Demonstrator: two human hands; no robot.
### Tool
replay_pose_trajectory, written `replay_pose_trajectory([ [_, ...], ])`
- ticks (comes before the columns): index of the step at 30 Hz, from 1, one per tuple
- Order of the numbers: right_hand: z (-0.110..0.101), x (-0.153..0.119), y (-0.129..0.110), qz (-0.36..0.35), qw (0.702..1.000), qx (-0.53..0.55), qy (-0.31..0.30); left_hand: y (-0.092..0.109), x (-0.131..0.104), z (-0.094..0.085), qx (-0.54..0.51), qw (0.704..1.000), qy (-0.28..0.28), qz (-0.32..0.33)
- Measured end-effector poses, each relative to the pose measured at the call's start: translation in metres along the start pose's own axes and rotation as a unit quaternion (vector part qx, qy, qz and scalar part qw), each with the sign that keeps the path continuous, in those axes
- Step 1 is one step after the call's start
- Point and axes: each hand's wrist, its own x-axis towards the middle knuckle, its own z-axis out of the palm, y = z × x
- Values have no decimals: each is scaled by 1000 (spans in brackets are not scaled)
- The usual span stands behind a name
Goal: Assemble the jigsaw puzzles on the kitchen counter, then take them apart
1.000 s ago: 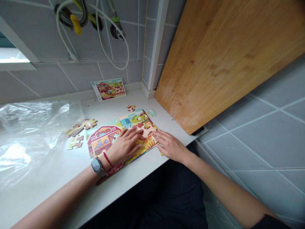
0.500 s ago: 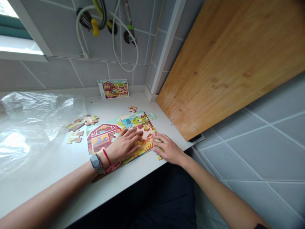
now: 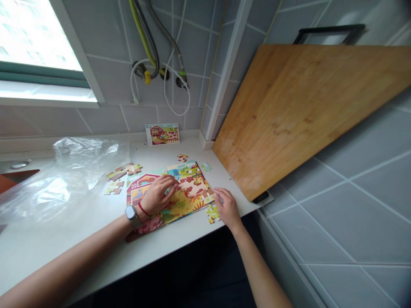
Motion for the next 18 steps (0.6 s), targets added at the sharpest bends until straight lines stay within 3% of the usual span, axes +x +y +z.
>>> replay_pose_trajectory([
  [3,-1,1,3,5,1000,7,-5,-8,-2,-17,64,997,18,-45],
  [6,-2,1,5,22,999,16,-23,-16,-20,-38,74,988,41,-129],
  [10,-1,0,6,27,999,28,-26,-14,-75,-54,84,981,41,-172],
  [14,1,-1,9,28,999,39,-22,1,-140,-56,102,970,56,-214],
  [18,4,-1,13,23,999,45,-18,14,-170,-52,159,953,87,-242],
])
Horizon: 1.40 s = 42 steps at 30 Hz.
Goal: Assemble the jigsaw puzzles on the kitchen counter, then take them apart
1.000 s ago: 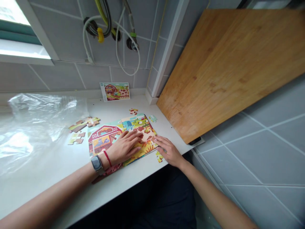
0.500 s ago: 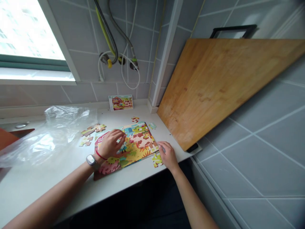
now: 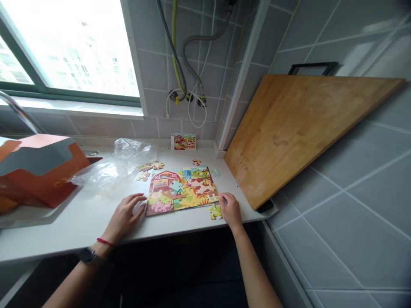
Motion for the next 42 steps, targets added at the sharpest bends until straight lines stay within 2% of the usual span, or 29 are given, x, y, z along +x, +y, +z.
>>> replay_pose_trajectory([
  [5,1,2,1,17,1000,-6,-2,10,2,1,73,997,-10,-6],
  [11,0,3,-2,43,999,-5,-10,16,0,0,78,997,-13,-19],
  [23,-4,5,-8,86,996,-11,-14,15,-2,1,68,997,-14,-24],
  [28,-5,4,-12,96,995,-5,-8,7,-4,-2,56,998,-19,-28],
  [35,-7,10,-11,116,993,5,-16,-9,22,-19,36,998,-41,-27],
  [42,-19,36,4,174,983,31,-55,2,57,-29,43,992,-111,45],
])
